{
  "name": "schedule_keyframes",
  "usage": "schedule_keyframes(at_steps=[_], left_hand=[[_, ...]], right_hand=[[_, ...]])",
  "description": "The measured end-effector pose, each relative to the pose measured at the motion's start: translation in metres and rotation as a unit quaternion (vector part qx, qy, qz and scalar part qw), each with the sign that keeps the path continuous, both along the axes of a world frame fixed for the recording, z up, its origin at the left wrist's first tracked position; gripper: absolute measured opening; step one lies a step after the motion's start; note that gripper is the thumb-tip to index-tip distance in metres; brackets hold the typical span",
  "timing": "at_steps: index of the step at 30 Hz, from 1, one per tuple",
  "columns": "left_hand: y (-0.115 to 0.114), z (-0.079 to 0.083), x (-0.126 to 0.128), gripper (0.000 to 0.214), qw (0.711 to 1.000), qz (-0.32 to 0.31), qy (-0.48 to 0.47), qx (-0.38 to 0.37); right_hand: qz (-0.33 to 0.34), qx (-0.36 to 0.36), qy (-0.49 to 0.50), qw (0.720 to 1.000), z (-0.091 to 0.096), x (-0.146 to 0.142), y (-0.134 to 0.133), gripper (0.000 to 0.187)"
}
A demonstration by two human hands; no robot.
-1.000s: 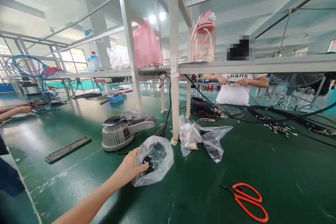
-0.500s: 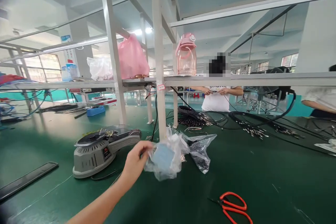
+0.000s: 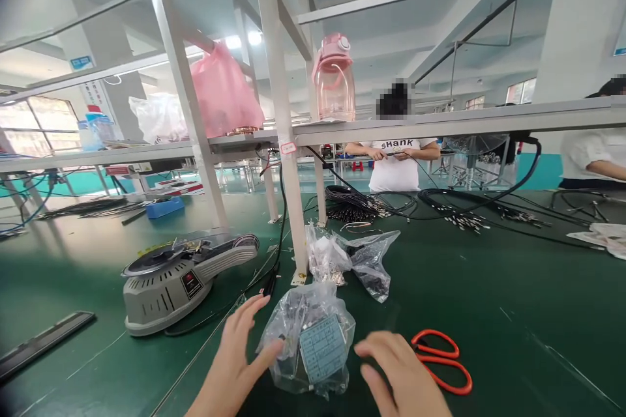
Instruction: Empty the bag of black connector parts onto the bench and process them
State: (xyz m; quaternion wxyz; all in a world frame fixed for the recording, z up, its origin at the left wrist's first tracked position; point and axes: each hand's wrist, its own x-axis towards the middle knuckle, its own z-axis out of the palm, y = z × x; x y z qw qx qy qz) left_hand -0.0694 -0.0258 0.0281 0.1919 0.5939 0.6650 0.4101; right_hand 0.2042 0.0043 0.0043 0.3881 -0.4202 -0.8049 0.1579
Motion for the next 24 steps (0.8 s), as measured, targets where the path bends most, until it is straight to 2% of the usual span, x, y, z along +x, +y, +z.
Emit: schedule_keyframes(at_steps=[1, 2, 5, 9, 14, 18, 21, 24], left_hand=[[0.007, -0.002, 0.002, 0.063, 0.999, 0.001, -0.03, -0.025], [0.015, -0.004, 0.004, 0.063, 0.998, -0.012, -0.049, -0.034], [0.029, -0.01, 0.008, 0.039, 0.993, -0.061, -0.094, -0.031], [0.033, -0.012, 0.011, 0.036, 0.984, -0.08, -0.156, -0.014], [0.037, -0.017, 0.014, 0.037, 0.974, -0.079, -0.21, -0.025], [0.041, -0.017, 0.013, 0.034, 0.977, -0.06, -0.204, -0.017], [0.043, -0.015, 0.012, 0.029, 0.982, -0.056, -0.183, 0.006], [0.04, -0.013, 0.014, 0.026, 0.986, -0.052, -0.153, 0.04]], right_hand=[[-0.011, -0.048, 0.025, 0.998, 0.006, -0.012, 0.008, 0.02], [-0.013, -0.081, 0.056, 0.995, 0.011, -0.024, 0.016, 0.024], [-0.031, -0.095, 0.089, 0.991, 0.019, -0.046, 0.036, 0.031], [-0.046, -0.103, 0.108, 0.988, 0.016, -0.051, 0.061, 0.034], [-0.036, -0.185, 0.147, 0.971, 0.008, -0.048, 0.081, 0.049], [0.014, -0.208, 0.178, 0.962, 0.006, -0.053, 0.083, 0.04], [0.043, -0.186, 0.191, 0.963, 0.012, -0.054, 0.081, 0.024], [0.034, -0.143, 0.21, 0.967, 0.02, -0.049, 0.078, 0.017]])
